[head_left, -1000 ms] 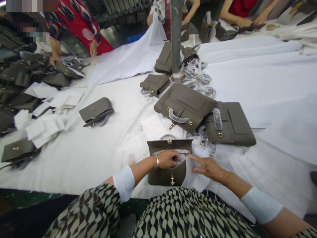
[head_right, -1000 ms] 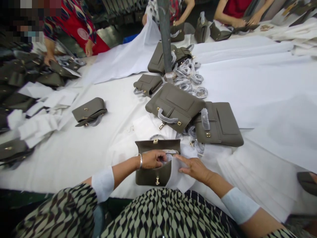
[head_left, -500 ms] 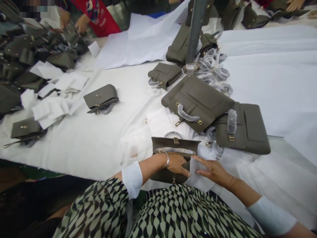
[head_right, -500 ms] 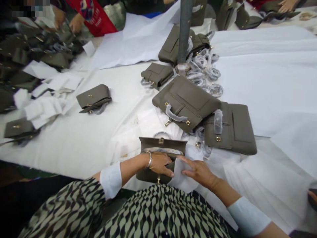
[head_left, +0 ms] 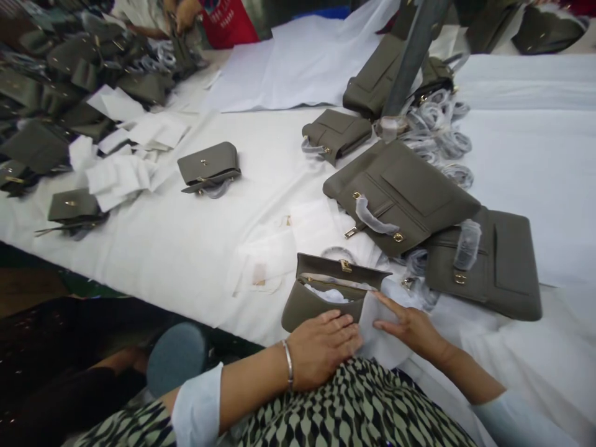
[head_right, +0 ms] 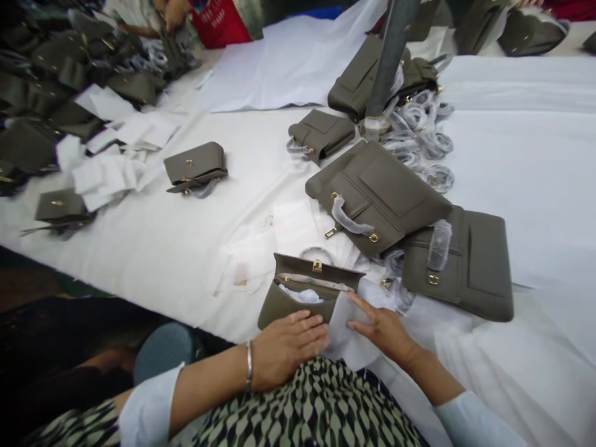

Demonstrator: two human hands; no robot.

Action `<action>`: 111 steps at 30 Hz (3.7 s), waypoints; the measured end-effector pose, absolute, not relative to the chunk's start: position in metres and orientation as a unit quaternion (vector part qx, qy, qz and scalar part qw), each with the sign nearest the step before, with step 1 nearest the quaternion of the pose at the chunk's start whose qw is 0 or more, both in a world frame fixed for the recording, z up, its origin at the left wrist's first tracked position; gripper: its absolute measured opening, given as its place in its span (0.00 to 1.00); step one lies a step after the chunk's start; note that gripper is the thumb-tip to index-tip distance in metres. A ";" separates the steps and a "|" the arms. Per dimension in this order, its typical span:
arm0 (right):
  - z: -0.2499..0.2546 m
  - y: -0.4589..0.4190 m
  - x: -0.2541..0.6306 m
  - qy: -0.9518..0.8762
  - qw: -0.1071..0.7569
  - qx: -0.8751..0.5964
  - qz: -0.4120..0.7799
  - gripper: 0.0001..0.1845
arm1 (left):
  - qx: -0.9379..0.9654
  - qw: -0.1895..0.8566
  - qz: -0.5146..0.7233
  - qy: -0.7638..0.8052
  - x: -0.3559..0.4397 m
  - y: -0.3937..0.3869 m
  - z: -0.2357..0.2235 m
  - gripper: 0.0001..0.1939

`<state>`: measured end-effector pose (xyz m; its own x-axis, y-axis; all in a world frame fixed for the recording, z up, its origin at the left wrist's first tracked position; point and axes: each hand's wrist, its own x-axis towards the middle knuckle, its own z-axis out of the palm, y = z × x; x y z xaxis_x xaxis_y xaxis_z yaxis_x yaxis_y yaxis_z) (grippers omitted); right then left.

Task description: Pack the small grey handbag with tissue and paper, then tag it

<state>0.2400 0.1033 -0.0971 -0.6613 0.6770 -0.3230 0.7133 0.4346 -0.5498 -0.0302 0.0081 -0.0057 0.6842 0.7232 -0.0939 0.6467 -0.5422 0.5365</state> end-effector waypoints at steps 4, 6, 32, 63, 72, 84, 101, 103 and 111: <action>-0.104 0.103 0.240 0.829 0.022 0.458 -0.321 0.33 | 0.853 0.285 0.022 0.437 -0.020 0.014 -0.048 0.40; -0.101 0.103 0.241 0.801 -0.011 0.477 -0.361 0.34 | 0.844 0.285 0.023 0.454 -0.019 0.023 -0.060 0.43; 0.025 0.180 0.215 0.907 0.274 0.318 0.010 0.16 | 0.773 0.163 0.105 0.604 -0.031 0.020 -0.066 0.29; 0.051 0.110 0.133 0.700 -0.077 0.286 -0.650 0.17 | 0.757 0.333 0.313 0.467 -0.069 0.035 -0.111 0.11; -0.005 0.110 0.128 0.831 0.067 0.392 -0.389 0.12 | 0.721 0.363 0.344 0.480 -0.077 0.039 -0.092 0.07; -0.047 0.066 0.210 0.559 -0.034 0.477 -0.677 0.20 | 0.816 0.150 0.166 0.532 -0.039 0.019 -0.065 0.12; -0.034 0.075 0.197 0.500 -0.161 0.422 -0.739 0.21 | 0.668 0.463 0.275 0.513 -0.059 0.031 -0.051 0.25; -0.025 0.087 0.180 0.529 -0.165 0.401 -0.729 0.21 | 0.653 0.490 0.284 0.502 -0.066 0.034 -0.046 0.29; -0.029 0.099 0.116 0.662 -0.120 0.391 -0.629 0.16 | 0.567 0.553 0.316 0.522 -0.080 0.023 -0.041 0.25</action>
<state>0.1164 0.0993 -0.0286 -0.6662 0.6676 -0.3324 0.3662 -0.0954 -0.9256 -0.0802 0.0231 -0.0413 0.2548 0.9417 -0.2196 0.2439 0.1572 0.9570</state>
